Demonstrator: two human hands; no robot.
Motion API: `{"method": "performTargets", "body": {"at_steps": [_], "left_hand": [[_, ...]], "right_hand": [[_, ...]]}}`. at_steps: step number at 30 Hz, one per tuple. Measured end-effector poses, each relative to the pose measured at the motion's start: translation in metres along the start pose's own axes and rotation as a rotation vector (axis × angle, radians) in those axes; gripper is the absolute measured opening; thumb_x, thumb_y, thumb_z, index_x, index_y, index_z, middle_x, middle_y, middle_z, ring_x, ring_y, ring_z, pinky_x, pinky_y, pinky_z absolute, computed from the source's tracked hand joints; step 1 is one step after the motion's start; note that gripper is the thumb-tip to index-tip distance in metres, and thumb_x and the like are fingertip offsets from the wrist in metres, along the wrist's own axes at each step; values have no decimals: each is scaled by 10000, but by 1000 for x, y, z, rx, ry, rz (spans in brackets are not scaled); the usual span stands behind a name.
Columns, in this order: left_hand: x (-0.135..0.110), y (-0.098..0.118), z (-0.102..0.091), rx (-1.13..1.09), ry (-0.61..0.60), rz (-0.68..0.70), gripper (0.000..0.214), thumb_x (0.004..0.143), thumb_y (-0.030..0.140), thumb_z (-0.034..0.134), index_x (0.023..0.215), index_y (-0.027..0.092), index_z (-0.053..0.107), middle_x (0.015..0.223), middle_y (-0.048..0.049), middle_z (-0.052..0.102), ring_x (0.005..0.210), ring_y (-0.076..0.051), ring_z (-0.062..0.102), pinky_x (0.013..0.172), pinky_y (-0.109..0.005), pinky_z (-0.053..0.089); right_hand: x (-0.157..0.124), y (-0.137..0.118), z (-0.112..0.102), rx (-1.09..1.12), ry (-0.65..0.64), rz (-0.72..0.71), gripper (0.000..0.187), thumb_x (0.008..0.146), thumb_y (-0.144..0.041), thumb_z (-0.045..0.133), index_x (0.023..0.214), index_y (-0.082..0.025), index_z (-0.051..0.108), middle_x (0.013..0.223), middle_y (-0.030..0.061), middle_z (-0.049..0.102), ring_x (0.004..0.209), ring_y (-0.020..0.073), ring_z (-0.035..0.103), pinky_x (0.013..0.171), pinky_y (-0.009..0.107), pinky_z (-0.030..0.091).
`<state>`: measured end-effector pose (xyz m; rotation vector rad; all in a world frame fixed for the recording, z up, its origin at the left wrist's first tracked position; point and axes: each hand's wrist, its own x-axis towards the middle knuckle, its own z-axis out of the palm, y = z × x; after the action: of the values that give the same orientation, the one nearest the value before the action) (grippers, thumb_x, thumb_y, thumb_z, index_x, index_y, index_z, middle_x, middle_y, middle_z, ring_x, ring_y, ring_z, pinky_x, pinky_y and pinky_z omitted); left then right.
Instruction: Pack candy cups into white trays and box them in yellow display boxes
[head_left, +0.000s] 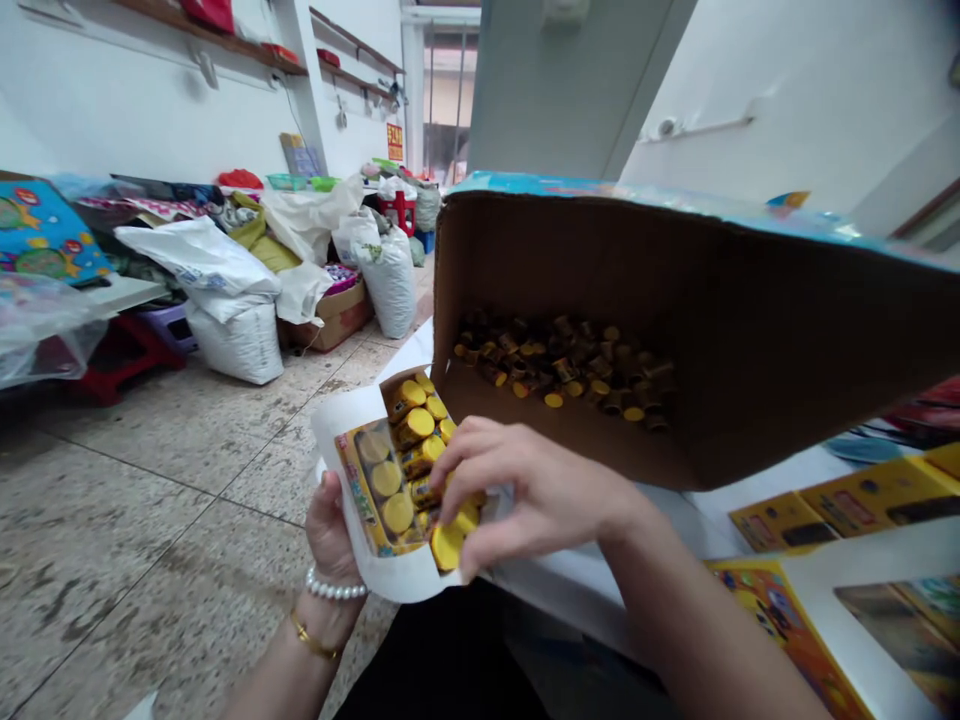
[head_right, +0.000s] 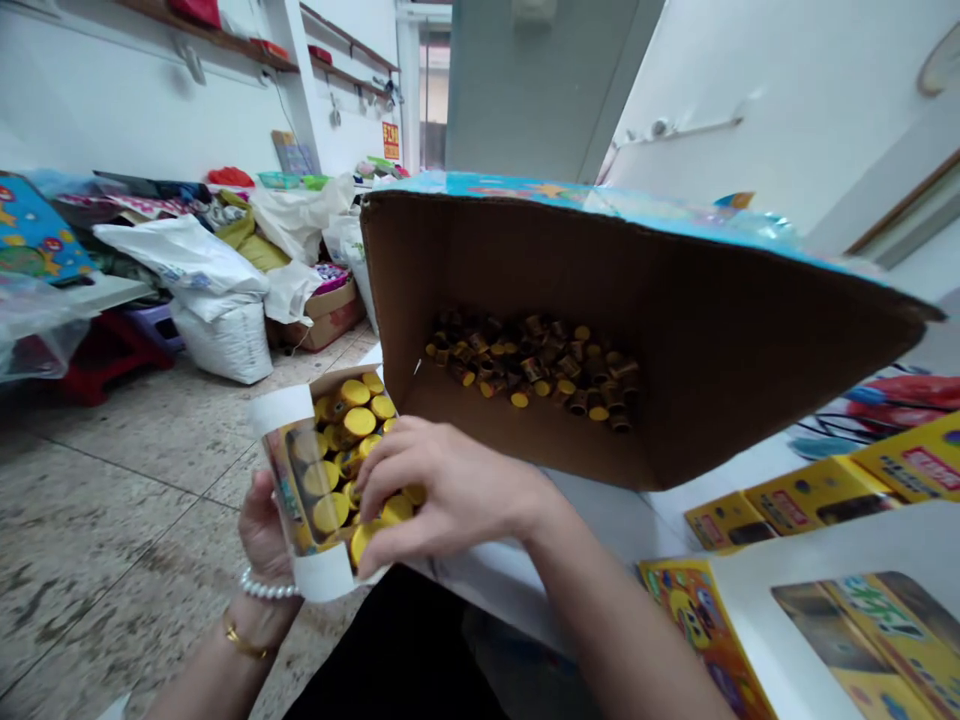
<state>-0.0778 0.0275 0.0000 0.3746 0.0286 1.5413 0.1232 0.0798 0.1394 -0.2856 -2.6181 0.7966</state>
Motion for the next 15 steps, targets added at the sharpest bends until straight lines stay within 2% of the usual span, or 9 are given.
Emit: {"method": "performTargets", "body": {"at_steps": [2,4,5,6,7,8,11,13,15], "left_hand": [[3,-2,1,-1,14,-62,503,873,481,572,1300,220,627,1310,-95,676,1265,-346,573,1138,-562,343],[4,-4,2,10,34,-73,526,868,527,554,1297,230,626,1340,-108,655,1361,-370,467,1155,-605,276],[4,-5,3,19,40,-67,521,868,536,547,1285,236,633,1362,-109,639,1395,-376,418,1160,-617,251],[4,-6,3,30,45,-58,516,868,542,540,1275,241,638,1392,-107,616,1419,-379,378,1163,-622,234],[4,-6,4,44,49,-52,514,868,545,534,1272,244,639,1423,-103,590,1434,-380,348,1166,-621,224],[4,-7,5,60,54,-51,524,866,552,531,1277,245,634,1447,-98,567,1443,-381,329,1169,-614,222],[4,-8,8,117,86,-35,562,876,587,500,1304,240,612,1427,-89,586,1445,-365,327,1163,-566,264],[3,-9,10,145,131,-14,546,909,595,447,1295,250,620,1348,-62,652,1430,-339,362,1149,-525,307],[3,-10,11,159,159,7,521,924,597,419,1262,272,646,1277,-32,698,1406,-323,407,1136,-502,339]], "right_hand": [[-12,24,-20,-50,167,259,303,873,-489,657,815,-199,720,896,29,731,830,169,664,768,295,512],[-31,61,-35,-296,449,652,391,895,-566,572,795,-211,701,732,28,694,716,196,656,651,318,507],[-41,83,-39,-380,535,762,385,886,-555,581,802,-196,689,712,60,681,740,241,660,664,365,508],[-51,105,-41,-433,578,853,348,855,-524,628,784,-188,676,693,83,672,758,280,663,672,407,510],[-59,126,-40,-503,571,985,309,810,-506,679,772,-199,663,682,82,666,766,301,670,678,430,515],[-67,144,-39,-532,563,1056,259,779,-456,715,782,-204,656,685,87,667,779,321,676,689,455,517],[-76,172,-35,-540,552,1137,163,712,-285,765,787,-212,640,674,83,661,778,338,685,717,483,519],[-71,165,-38,-512,594,1095,167,717,-234,747,844,-194,646,686,93,660,790,346,683,738,498,515],[-58,140,-43,-477,642,1014,247,748,-266,727,968,-185,649,761,92,682,815,324,685,750,474,524]]}}
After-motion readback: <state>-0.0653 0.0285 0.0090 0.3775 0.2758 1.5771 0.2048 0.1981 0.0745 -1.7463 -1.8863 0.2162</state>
